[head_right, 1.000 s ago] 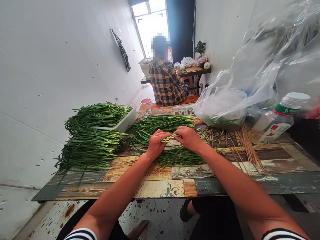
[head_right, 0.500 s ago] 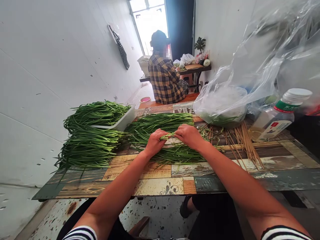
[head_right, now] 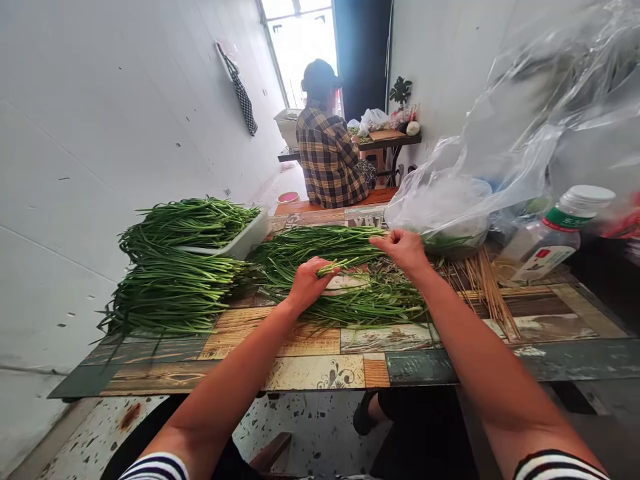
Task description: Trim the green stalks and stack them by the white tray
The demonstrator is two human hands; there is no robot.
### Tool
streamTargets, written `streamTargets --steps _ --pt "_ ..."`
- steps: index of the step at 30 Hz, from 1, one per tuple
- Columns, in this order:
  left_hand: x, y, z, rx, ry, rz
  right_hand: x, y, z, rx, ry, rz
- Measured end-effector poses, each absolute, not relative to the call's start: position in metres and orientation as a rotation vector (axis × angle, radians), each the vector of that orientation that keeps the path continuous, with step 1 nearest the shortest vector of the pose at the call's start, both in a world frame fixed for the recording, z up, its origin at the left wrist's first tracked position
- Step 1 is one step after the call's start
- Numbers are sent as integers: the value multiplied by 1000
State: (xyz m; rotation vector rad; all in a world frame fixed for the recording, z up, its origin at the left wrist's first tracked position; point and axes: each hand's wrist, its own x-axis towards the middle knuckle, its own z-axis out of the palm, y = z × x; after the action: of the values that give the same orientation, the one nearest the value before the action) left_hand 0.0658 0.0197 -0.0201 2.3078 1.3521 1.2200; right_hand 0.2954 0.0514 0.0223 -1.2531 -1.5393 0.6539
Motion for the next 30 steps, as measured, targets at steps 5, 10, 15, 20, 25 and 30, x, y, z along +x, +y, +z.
streamTargets --steps 5,10,15,20,25,30 --pt "65 19 -19 2399 1252 1163 273 39 17 -1134 -2017 722" --pt "63 20 -16 2368 1310 1259 297 66 -1 -1441 -1858 340" --pt "62 17 -10 2180 1420 1547 311 81 -15 -1547 -2063 6" --pt "60 19 -11 1897 1339 1821 303 82 -22 -1484 -2193 -253" --pt "57 23 -12 1769 1330 1899 300 72 -6 -1183 -2020 -41" --pt "53 23 -9 2065 1363 1716 291 49 14 -963 -2030 453"
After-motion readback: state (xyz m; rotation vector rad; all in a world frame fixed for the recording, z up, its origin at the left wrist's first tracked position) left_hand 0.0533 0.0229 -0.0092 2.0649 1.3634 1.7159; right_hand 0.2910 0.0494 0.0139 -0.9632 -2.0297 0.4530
